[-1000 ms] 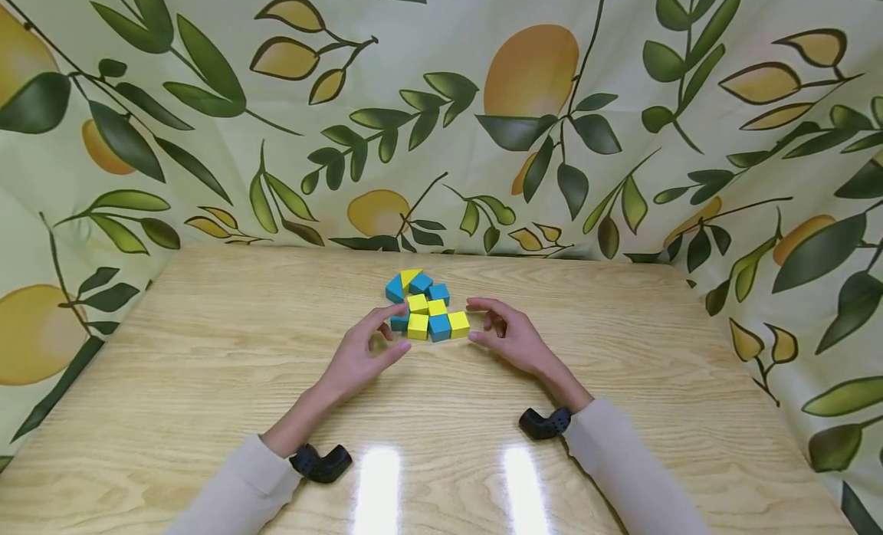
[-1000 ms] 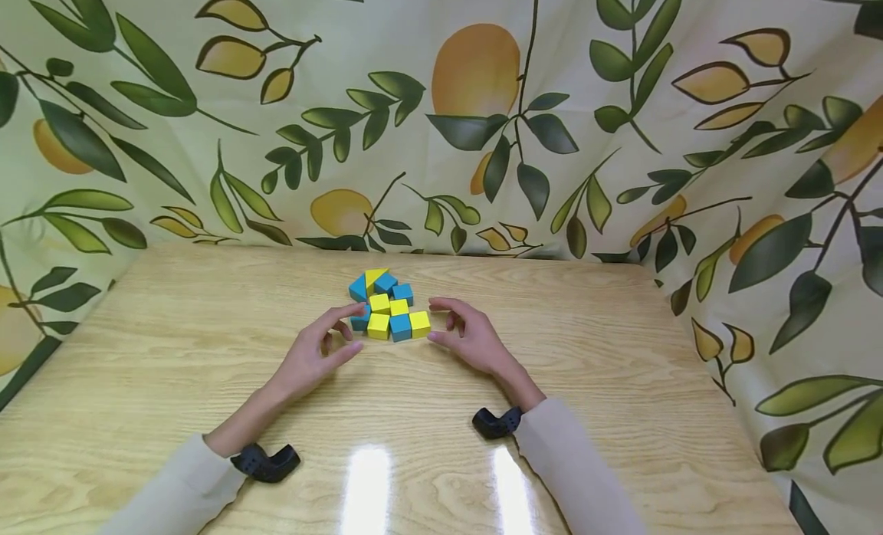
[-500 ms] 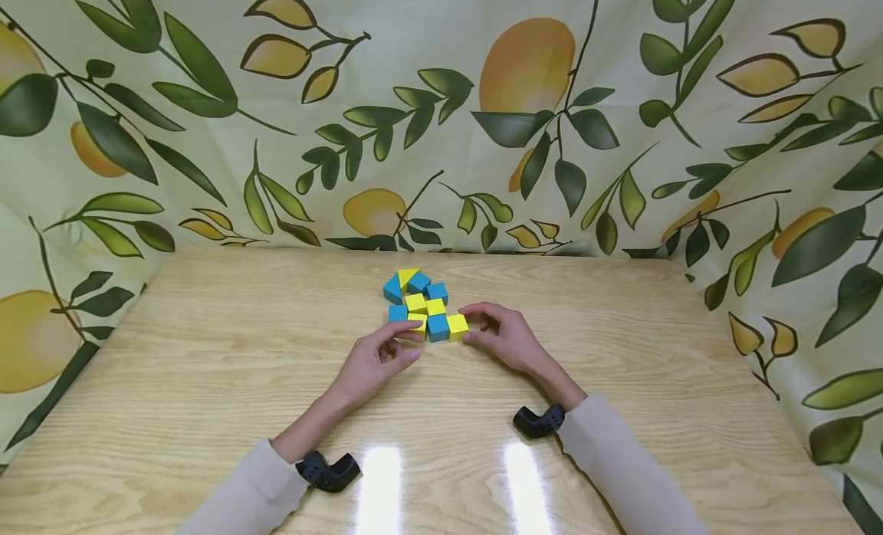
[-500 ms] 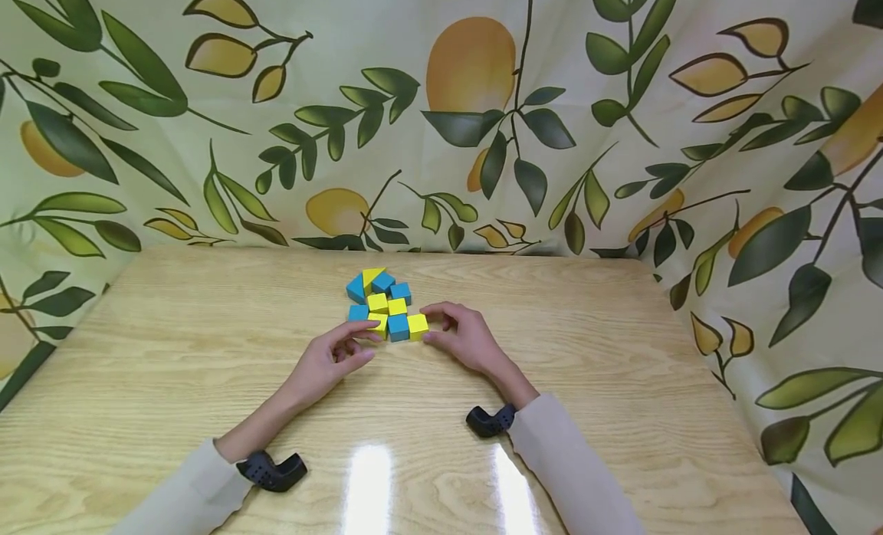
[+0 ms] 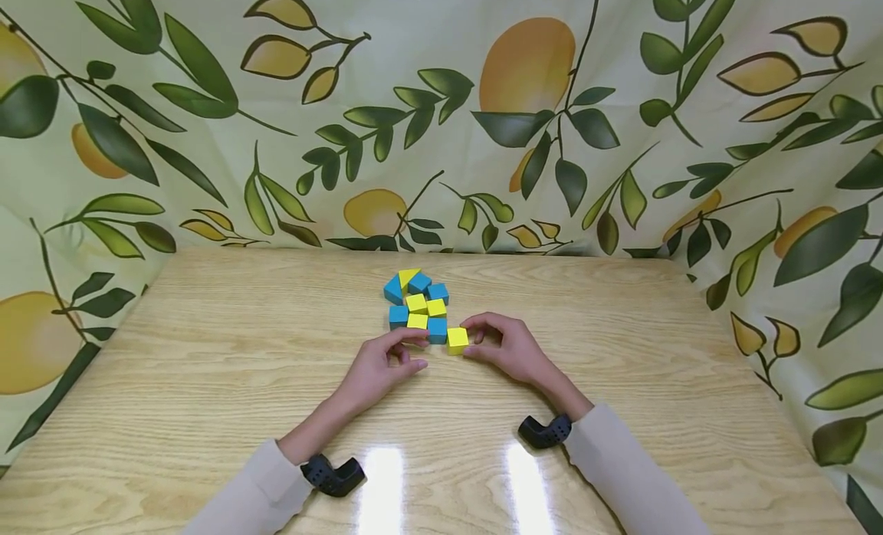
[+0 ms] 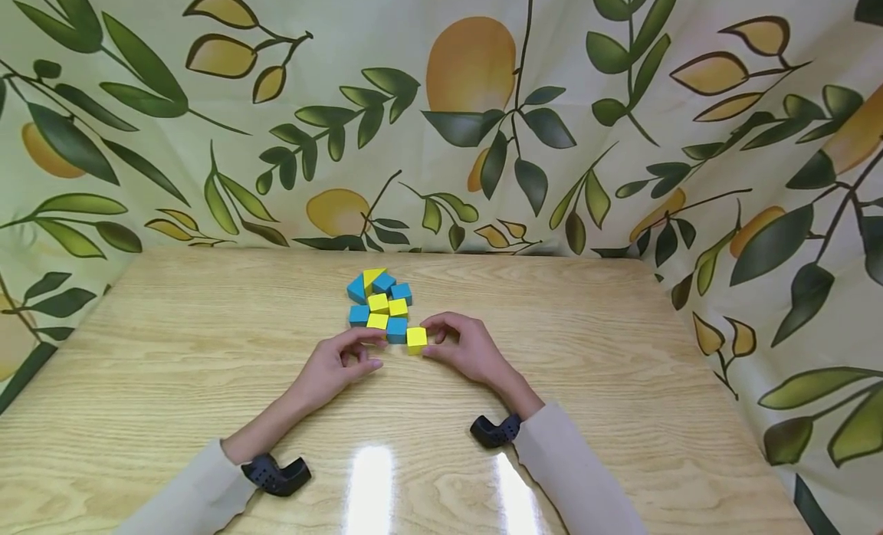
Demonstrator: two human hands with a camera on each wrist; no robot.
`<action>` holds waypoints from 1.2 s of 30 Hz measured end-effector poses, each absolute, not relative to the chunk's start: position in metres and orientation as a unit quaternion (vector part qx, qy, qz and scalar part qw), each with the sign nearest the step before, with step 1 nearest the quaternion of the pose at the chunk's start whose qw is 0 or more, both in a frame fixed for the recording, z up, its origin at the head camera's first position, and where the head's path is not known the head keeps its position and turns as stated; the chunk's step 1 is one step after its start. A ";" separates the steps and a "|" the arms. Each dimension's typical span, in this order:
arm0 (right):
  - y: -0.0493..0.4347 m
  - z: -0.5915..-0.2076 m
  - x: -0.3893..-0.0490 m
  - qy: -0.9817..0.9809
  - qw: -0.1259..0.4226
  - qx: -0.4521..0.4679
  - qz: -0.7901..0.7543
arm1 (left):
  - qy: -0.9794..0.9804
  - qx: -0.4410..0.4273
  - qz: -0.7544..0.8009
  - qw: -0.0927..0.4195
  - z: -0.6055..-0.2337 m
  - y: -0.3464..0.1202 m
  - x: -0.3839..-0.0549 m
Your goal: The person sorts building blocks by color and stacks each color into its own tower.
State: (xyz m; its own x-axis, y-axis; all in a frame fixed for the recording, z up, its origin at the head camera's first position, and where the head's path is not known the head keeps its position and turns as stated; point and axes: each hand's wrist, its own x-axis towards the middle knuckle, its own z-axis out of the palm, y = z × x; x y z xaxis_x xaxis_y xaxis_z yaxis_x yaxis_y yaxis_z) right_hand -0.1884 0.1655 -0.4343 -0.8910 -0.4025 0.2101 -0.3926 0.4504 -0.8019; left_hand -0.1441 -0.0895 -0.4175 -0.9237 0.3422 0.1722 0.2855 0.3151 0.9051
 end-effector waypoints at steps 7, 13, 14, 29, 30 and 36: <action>0.161 -0.433 -0.179 0.848 0.024 -0.220 -0.481 | 0.813 0.195 0.549 0.014 -0.428 -0.087 -0.149; 0.151 -0.411 -0.162 0.833 0.030 -0.240 -0.498 | 0.822 0.192 0.537 0.006 -0.426 -0.083 -0.147; 0.149 -0.406 -0.159 0.829 0.028 -0.246 -0.502 | 0.822 0.191 0.536 0.006 -0.426 -0.083 -0.147; 0.125 -0.398 -0.146 0.803 0.015 -0.260 -0.536 | 0.833 0.174 0.525 -0.004 -0.418 -0.095 -0.140; 0.123 -0.402 -0.146 0.802 0.019 -0.260 -0.537 | 0.834 0.174 0.523 -0.004 -0.418 -0.097 -0.138; 0.108 -0.427 -0.147 0.799 0.015 -0.264 -0.541 | 0.835 0.202 0.512 0.006 -0.417 -0.120 -0.130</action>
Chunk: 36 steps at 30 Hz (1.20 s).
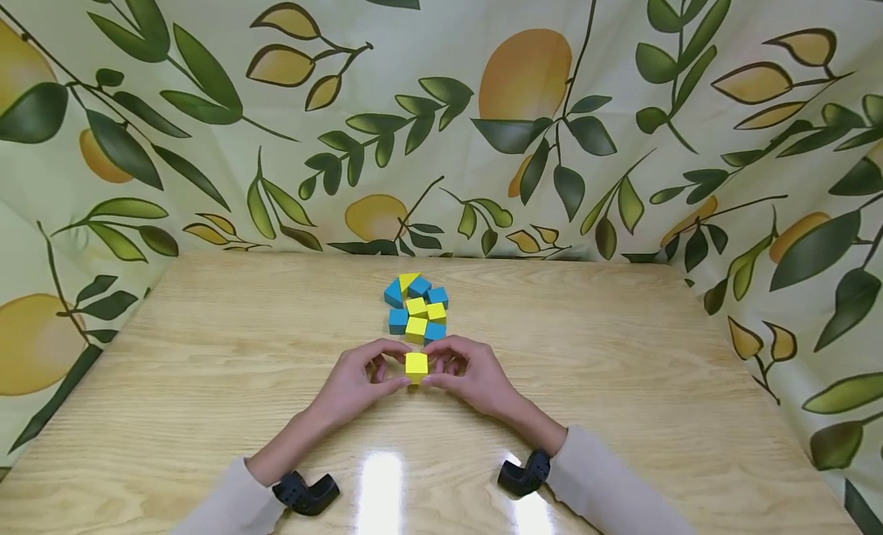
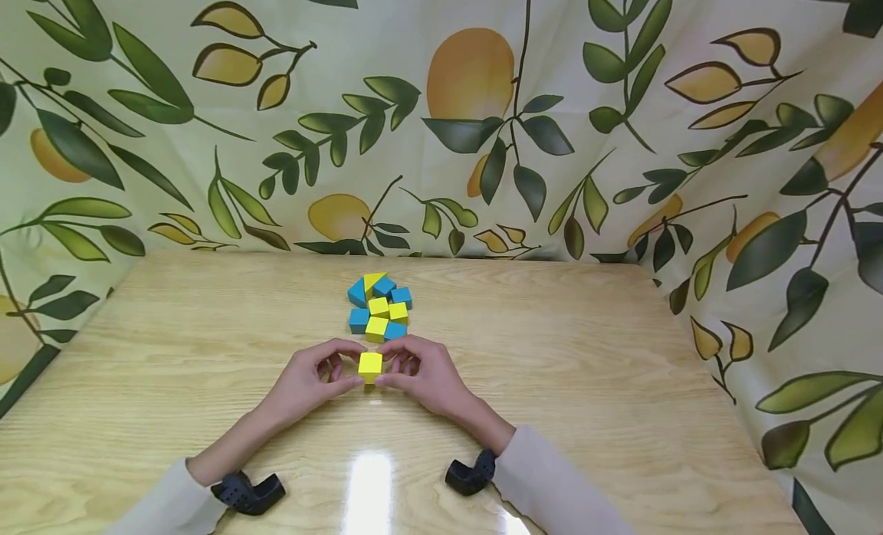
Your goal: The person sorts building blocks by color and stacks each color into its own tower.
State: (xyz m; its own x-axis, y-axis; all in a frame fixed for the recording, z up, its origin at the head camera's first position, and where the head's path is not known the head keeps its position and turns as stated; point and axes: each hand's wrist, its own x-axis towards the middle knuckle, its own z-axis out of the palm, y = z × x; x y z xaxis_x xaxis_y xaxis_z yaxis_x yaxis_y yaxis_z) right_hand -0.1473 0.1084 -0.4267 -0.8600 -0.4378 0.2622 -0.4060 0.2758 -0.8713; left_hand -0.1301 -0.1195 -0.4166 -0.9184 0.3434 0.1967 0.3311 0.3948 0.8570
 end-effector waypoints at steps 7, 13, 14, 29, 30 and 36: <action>0.075 -0.429 -0.143 0.792 0.011 -0.276 -0.544 | 0.847 0.222 0.482 -0.008 -0.411 -0.154 -0.126; 0.057 -0.431 -0.145 0.785 0.004 -0.283 -0.552 | 0.853 0.233 0.467 -0.023 -0.415 -0.171 -0.127; 0.055 -0.431 -0.146 0.784 0.005 -0.285 -0.552 | 0.853 0.232 0.467 -0.024 -0.415 -0.174 -0.127; 0.027 -0.437 -0.158 0.802 -0.008 -0.297 -0.518 | 0.872 0.202 0.446 -0.033 -0.426 -0.198 -0.136; 0.027 -0.437 -0.159 0.805 -0.009 -0.296 -0.514 | 0.872 0.201 0.444 -0.032 -0.426 -0.198 -0.137; 0.022 -0.436 -0.160 0.816 0.010 -0.283 -0.504 | 0.873 0.193 0.447 -0.020 -0.428 -0.200 -0.137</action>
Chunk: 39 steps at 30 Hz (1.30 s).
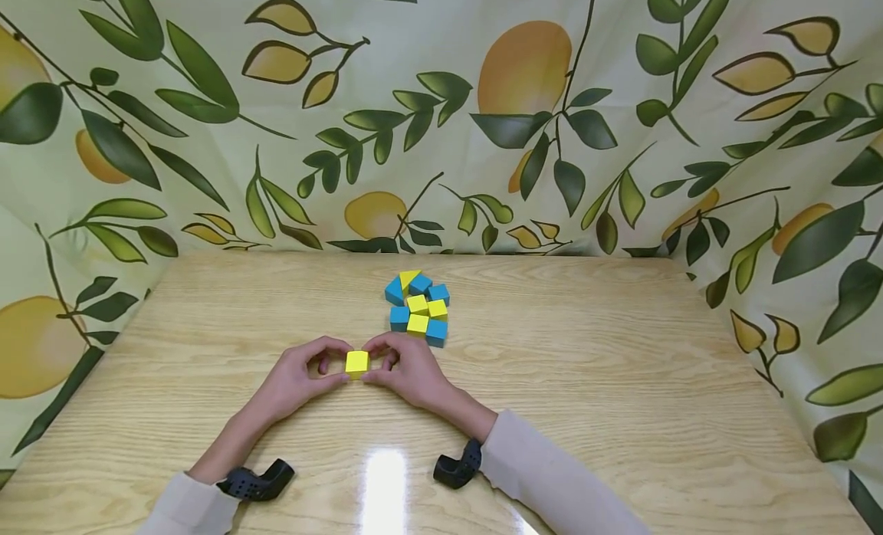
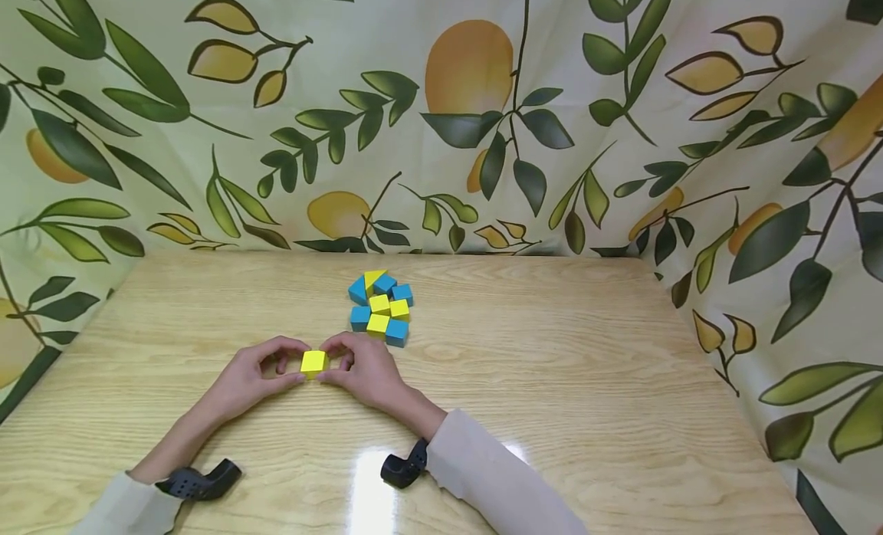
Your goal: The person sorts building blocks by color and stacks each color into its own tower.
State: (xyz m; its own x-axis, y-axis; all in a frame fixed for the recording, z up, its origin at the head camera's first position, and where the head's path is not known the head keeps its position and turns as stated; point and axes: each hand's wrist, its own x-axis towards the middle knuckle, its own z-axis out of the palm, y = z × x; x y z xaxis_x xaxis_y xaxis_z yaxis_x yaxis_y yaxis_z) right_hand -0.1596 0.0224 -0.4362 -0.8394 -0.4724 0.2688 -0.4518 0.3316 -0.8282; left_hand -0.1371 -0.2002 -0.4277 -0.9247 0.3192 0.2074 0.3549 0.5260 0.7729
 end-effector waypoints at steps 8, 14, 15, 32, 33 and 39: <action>0.023 -0.433 -0.158 0.818 0.010 -0.293 -0.495 | -0.863 -0.202 -0.462 0.017 -0.431 -0.200 -0.137; 0.037 -0.432 -0.156 0.802 -0.056 -0.320 -0.501 | -0.869 -0.197 -0.454 0.013 -0.428 -0.196 -0.136; 0.040 -0.432 -0.157 0.801 -0.072 -0.323 -0.499 | -0.871 -0.194 -0.452 0.012 -0.425 -0.195 -0.135; 0.077 -0.436 -0.157 0.793 -0.107 -0.290 -0.524 | -0.869 -0.182 -0.461 0.004 -0.430 -0.198 -0.135; 0.078 -0.436 -0.157 0.798 -0.108 -0.284 -0.521 | -0.869 -0.182 -0.461 0.004 -0.430 -0.198 -0.135; 0.087 -0.436 -0.161 0.811 -0.154 -0.274 -0.493 | -0.867 -0.184 -0.462 0.003 -0.429 -0.198 -0.135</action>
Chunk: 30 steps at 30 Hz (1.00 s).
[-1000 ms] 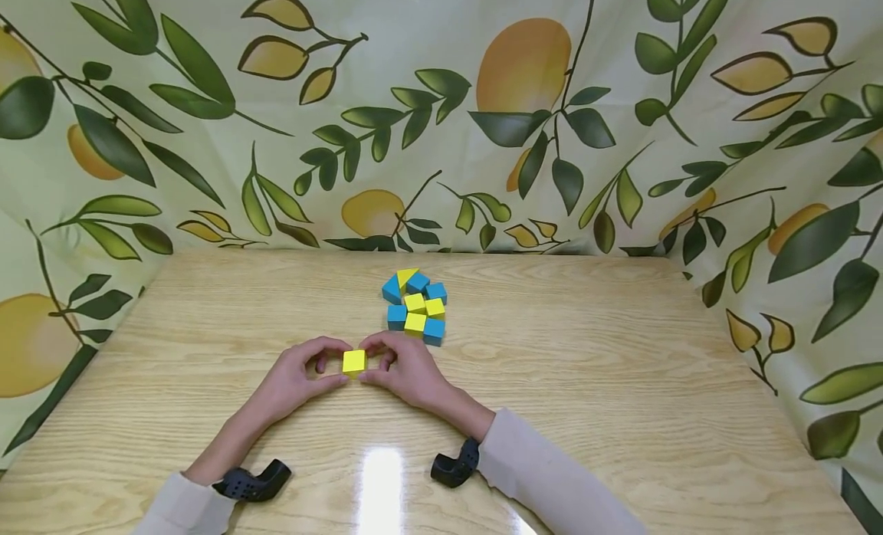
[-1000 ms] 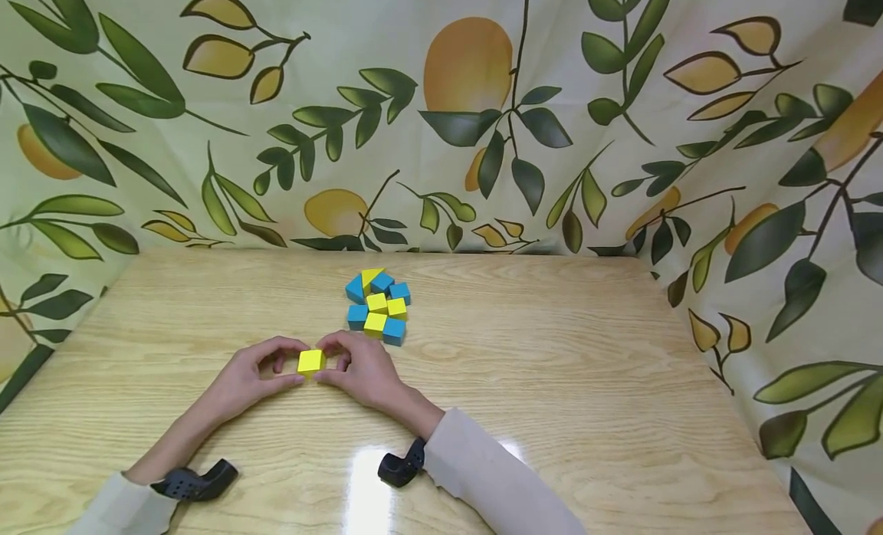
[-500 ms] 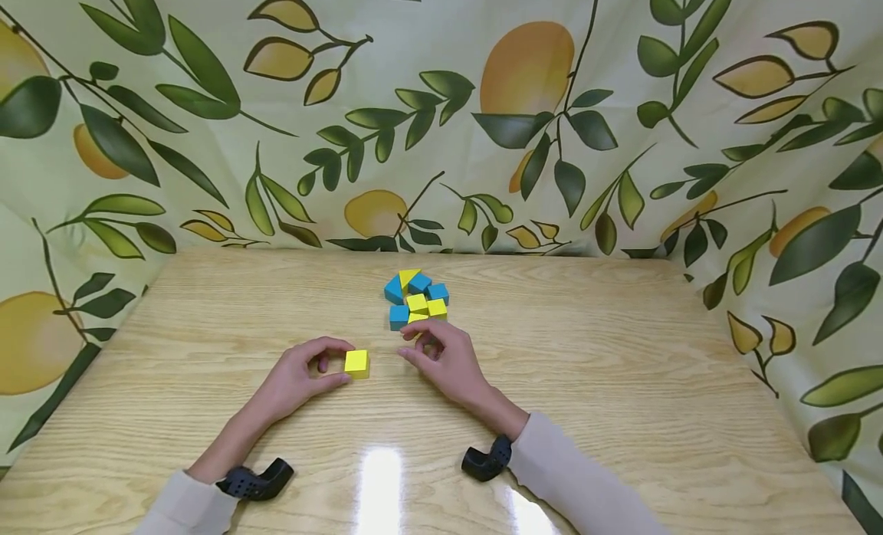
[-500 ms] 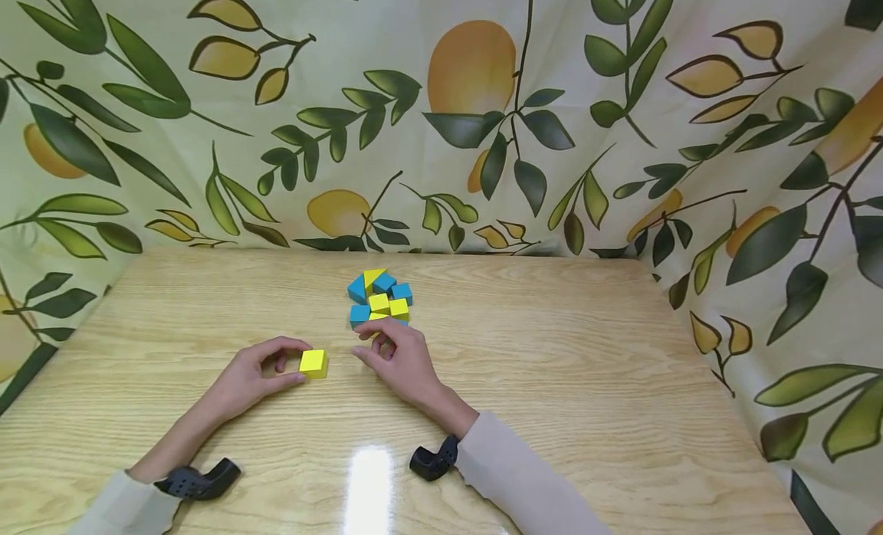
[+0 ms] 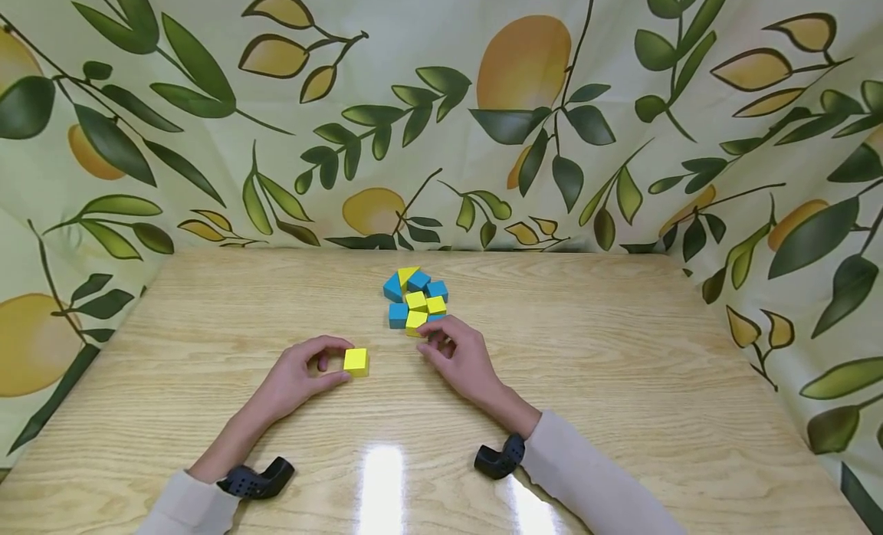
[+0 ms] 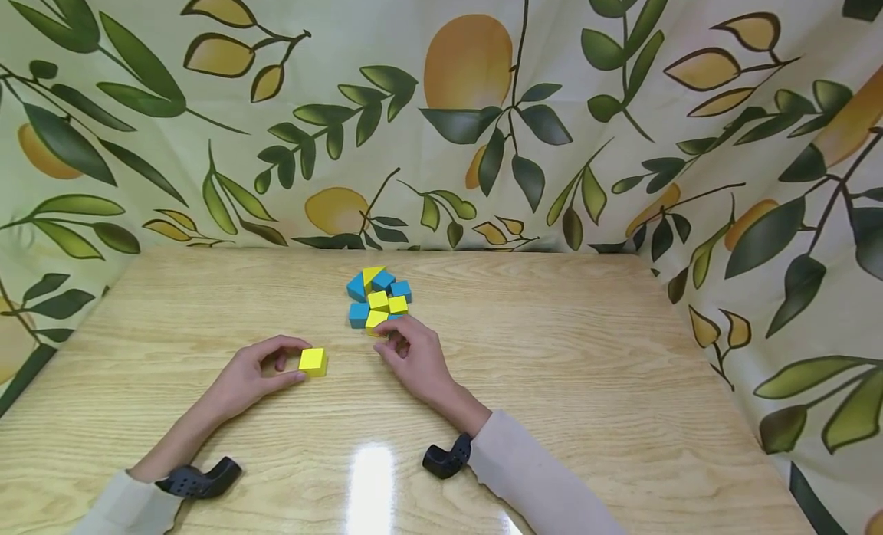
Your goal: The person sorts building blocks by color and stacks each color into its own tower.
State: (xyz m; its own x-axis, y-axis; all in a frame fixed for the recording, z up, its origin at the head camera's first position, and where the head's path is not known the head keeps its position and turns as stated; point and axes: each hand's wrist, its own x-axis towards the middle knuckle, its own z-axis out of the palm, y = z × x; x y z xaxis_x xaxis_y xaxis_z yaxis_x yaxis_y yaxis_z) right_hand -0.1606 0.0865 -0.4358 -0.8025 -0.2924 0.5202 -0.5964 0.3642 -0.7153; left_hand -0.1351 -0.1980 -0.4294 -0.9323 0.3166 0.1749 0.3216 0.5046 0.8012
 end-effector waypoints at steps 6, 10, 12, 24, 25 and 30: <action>0.093 -0.435 -0.168 -0.817 0.209 0.274 0.463 | -0.869 -0.179 -0.462 -0.001 -0.429 -0.198 -0.135; 0.096 -0.435 -0.174 -0.826 0.207 0.263 0.455 | -0.868 -0.175 -0.464 -0.002 -0.430 -0.198 -0.136; 0.097 -0.436 -0.177 -0.832 0.195 0.256 0.451 | -0.869 -0.175 -0.462 -0.001 -0.431 -0.198 -0.137; 0.094 -0.437 -0.191 -0.855 0.140 0.225 0.445 | -0.874 -0.170 -0.455 -0.005 -0.432 -0.199 -0.137; 0.094 -0.437 -0.192 -0.856 0.138 0.225 0.444 | -0.875 -0.170 -0.454 -0.004 -0.430 -0.198 -0.136; 0.090 -0.437 -0.195 -0.858 0.133 0.238 0.436 | -0.872 -0.172 -0.458 -0.004 -0.410 -0.190 -0.128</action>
